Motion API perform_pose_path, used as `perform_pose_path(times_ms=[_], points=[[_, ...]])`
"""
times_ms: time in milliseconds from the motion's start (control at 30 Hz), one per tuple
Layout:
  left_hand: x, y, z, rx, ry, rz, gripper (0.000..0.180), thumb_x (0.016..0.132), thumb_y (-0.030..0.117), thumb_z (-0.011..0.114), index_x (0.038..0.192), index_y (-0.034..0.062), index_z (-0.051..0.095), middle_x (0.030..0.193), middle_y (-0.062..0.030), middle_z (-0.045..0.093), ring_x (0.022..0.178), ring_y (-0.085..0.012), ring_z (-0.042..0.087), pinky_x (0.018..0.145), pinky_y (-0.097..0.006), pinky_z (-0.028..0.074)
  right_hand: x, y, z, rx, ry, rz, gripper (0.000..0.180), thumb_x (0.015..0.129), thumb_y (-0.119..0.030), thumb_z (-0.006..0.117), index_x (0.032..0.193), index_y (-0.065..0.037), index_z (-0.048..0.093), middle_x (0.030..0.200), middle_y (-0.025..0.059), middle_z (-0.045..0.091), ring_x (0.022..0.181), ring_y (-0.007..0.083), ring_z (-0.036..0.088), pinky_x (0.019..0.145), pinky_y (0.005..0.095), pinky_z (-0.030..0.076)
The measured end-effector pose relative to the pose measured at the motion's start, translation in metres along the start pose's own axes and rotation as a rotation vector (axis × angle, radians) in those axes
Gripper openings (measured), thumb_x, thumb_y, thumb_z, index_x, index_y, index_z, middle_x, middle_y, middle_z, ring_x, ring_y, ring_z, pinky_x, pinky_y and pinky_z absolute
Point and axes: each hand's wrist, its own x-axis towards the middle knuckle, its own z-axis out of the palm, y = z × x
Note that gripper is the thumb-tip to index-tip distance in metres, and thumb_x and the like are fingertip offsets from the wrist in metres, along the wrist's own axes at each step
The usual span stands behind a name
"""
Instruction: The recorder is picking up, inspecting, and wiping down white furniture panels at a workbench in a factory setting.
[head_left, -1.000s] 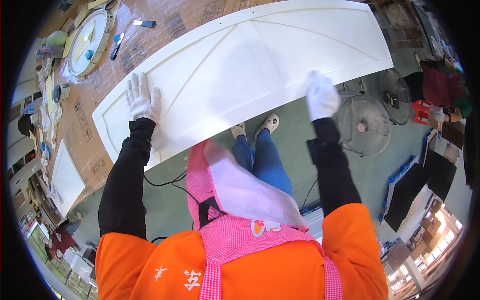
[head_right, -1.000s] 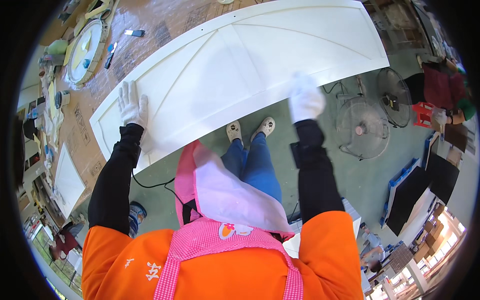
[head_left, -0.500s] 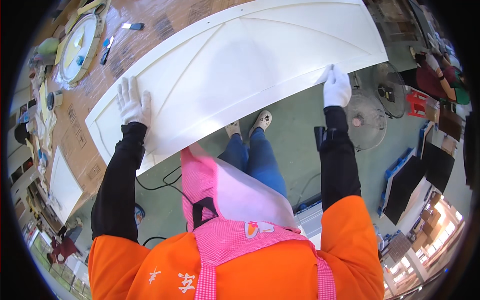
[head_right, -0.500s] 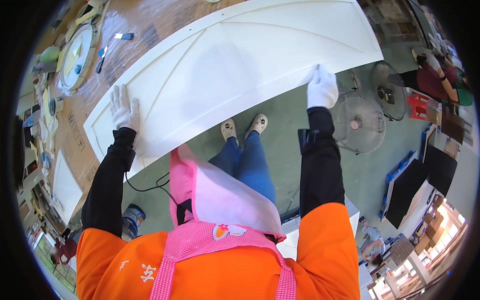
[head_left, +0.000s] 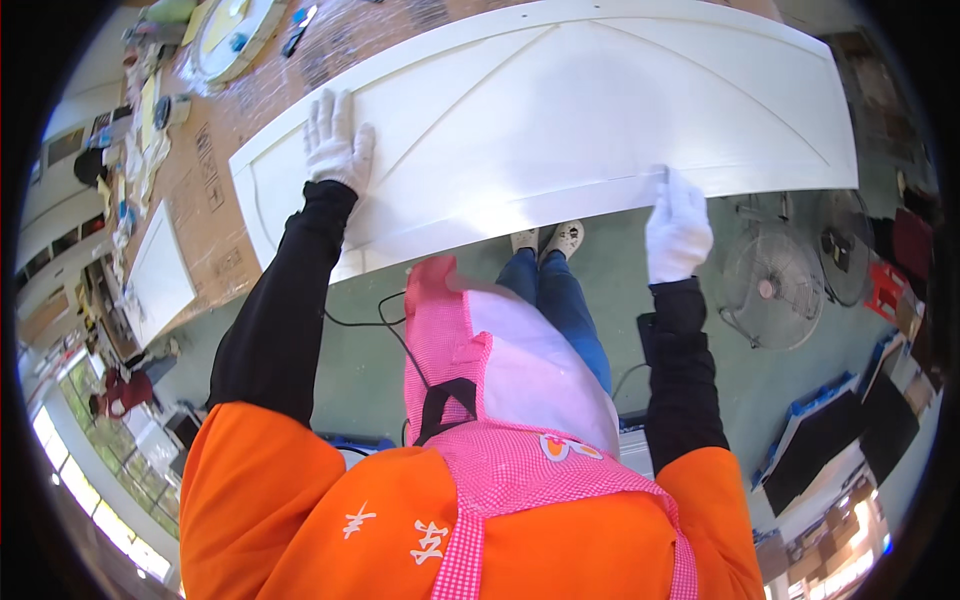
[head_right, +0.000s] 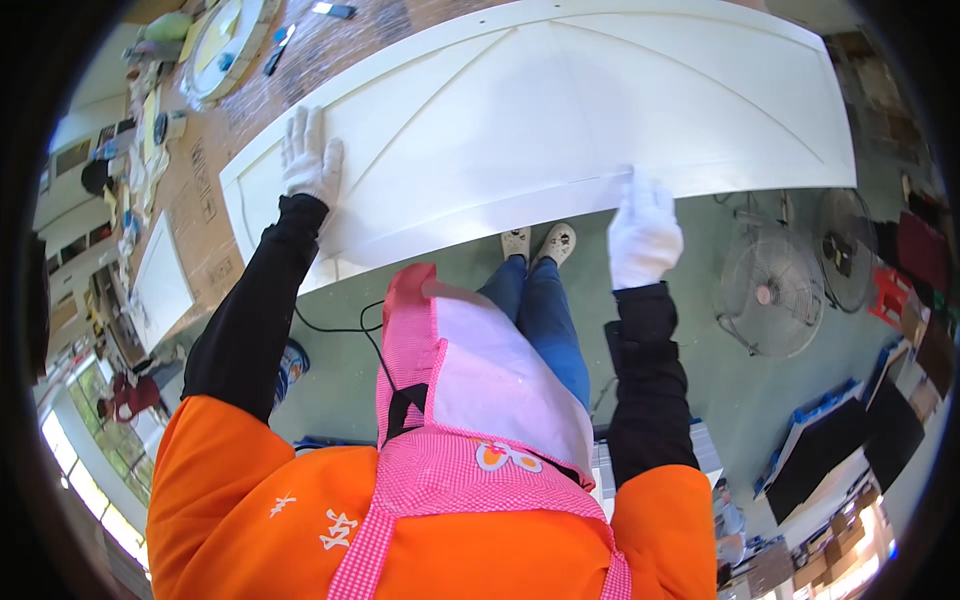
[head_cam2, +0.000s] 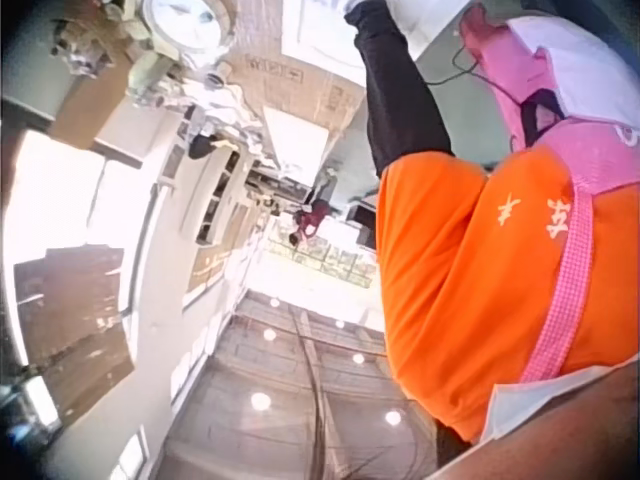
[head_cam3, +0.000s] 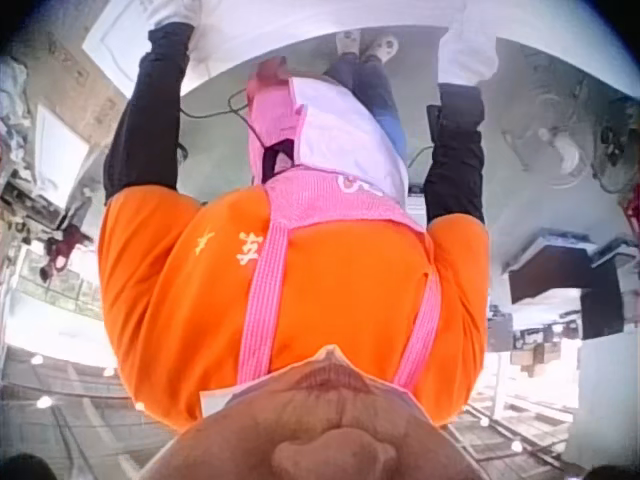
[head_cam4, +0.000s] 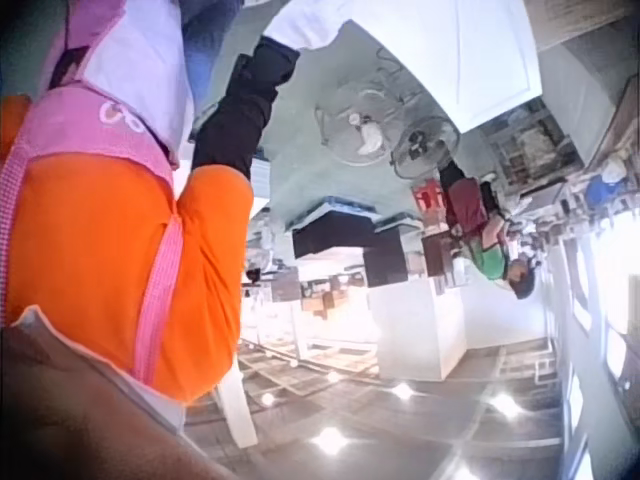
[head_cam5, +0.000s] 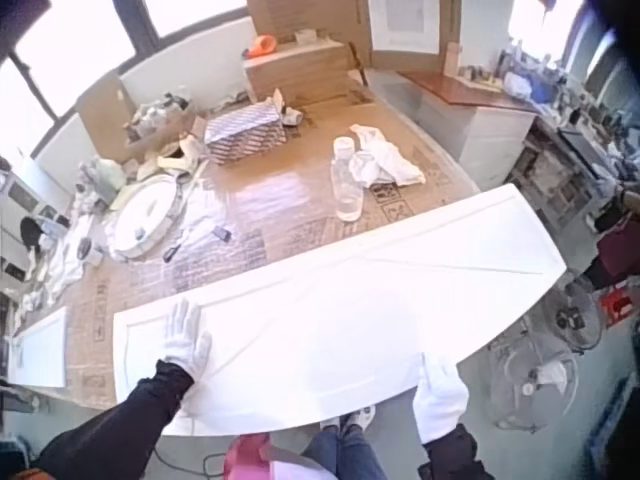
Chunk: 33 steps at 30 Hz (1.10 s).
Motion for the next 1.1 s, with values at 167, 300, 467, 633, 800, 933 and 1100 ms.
perform_pose_path(times_ms=[167,300,467,633,800,933,1100], points=[[0.008,0.011,0.016,-0.067,0.023,0.037,0.066,0.095,0.043,0.051,0.154,0.0169,0.037,0.162,-0.0177,0.028,0.151,-0.0381,0.022,0.122,-0.05,0.017,-0.062,-0.088,0.03,0.12,-0.291,-0.247,0.038,0.08,-0.008,0.061,0.117,-0.008,0.069,0.1,0.0136,0.068,0.068,0.0285,0.063,0.059,0.0397,0.051],[0.005,-0.025,0.025,0.036,0.054,0.074,0.068,0.093,0.035,0.058,0.155,0.0147,0.038,0.161,-0.0171,0.031,0.15,-0.0359,0.025,0.123,-0.047,0.018,-0.096,-0.171,0.049,0.461,-0.322,-0.377,0.046,0.081,-0.013,0.057,0.126,-0.005,0.062,0.112,0.0146,0.066,0.085,0.0298,0.069,0.064,0.0411,0.056],[0.0,-0.016,0.014,-0.038,0.052,0.08,0.065,0.098,0.038,0.051,0.157,0.0157,0.034,0.164,-0.0155,0.027,0.15,-0.0377,0.023,0.123,-0.049,0.017,-0.057,-0.128,0.023,0.102,-0.281,-0.14,0.037,0.085,-0.014,0.055,0.121,-0.01,0.064,0.087,0.0072,0.064,0.068,0.0269,0.067,0.056,0.0401,0.053],[0.001,-0.008,0.026,-0.026,0.049,0.065,0.065,0.099,0.041,0.05,0.157,0.0173,0.032,0.165,-0.0149,0.023,0.151,-0.0382,0.021,0.123,-0.05,0.015,-0.061,-0.122,0.033,-0.015,-0.087,0.003,0.032,0.087,-0.015,0.059,0.117,-0.016,0.069,0.087,0.0061,0.065,0.066,0.0293,0.066,0.058,0.0417,0.053],[0.011,-0.045,0.022,-0.269,-0.045,0.09,0.072,0.097,0.05,0.052,0.156,0.0135,0.034,0.164,-0.0184,0.023,0.152,-0.0389,0.018,0.123,-0.049,0.012,-0.061,-0.142,0.04,-0.113,0.083,0.088,0.019,0.09,-0.019,0.059,0.106,-0.019,0.068,0.087,0.0064,0.064,0.07,0.0306,0.068,0.061,0.0446,0.054],[0.006,-0.131,0.006,-0.604,-0.032,0.269,0.051,0.096,0.027,0.062,0.141,0.0052,0.052,0.152,-0.0235,0.044,0.144,-0.0393,0.036,0.12,-0.044,0.027,-0.061,-0.156,0.048,-0.158,0.008,0.183,0.026,0.09,-0.022,0.061,0.115,-0.021,0.067,0.097,0.0082,0.067,0.074,0.0335,0.067,0.064,0.0445,0.055],[-0.031,-0.219,-0.029,-0.124,0.051,0.268,0.063,0.095,0.037,0.061,0.148,0.0077,0.044,0.155,-0.0197,0.041,0.146,-0.0394,0.031,0.12,-0.048,0.024,-0.062,-0.161,0.047,-0.185,0.044,0.249,0.022,0.091,-0.023,0.06,0.113,-0.021,0.065,0.099,0.0099,0.066,0.075,0.0352,0.067,0.066,0.0465,0.055]])
